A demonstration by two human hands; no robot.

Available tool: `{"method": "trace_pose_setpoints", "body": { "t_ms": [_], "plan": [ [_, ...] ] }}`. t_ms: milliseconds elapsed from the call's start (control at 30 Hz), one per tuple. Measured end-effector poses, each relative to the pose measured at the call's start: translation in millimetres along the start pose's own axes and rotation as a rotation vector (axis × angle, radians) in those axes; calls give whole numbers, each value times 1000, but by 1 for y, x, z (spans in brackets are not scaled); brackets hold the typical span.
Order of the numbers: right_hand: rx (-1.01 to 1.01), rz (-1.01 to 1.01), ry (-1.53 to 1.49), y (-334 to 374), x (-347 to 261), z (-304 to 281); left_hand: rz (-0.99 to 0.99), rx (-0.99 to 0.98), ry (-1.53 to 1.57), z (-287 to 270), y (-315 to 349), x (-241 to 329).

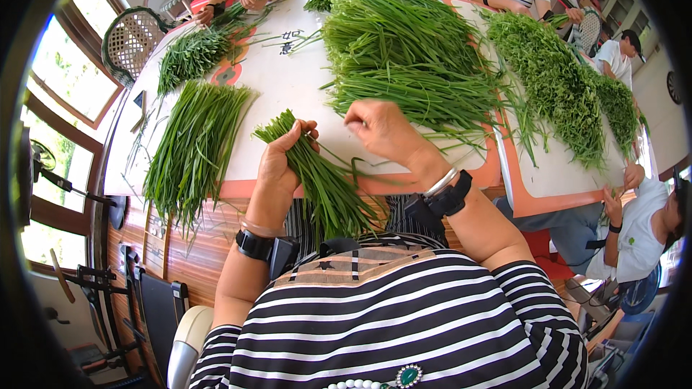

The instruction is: The person sorts bunches of green vegetables by hand at a table, removing individual stalks and setting them into separate piles.

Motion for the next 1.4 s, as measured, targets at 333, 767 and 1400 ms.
{"method": "trace_pose_setpoints", "body": {
  "t_ms": [333, 767, 1400],
  "plan": [
    [360, 7, 565, -25, 24, -39, -7, -40, 171, 1, -5, -9],
    [299, 60, 513, -25, 34, -41, 31, -72, 178, 4, -2, -8],
    [223, -3, 135, -22, -7, -16, 53, -21, 102, -2, -2, -8]
  ]
}}
Point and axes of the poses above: each hand's wrist, its own y-axis away from the middle knuckle, its own z-axis out of the palm, x = y × z, the point moved 6 cm from there along -y, towards the middle knuckle, and after that the axes turned 13 degrees about z, right-handed, at the moved point
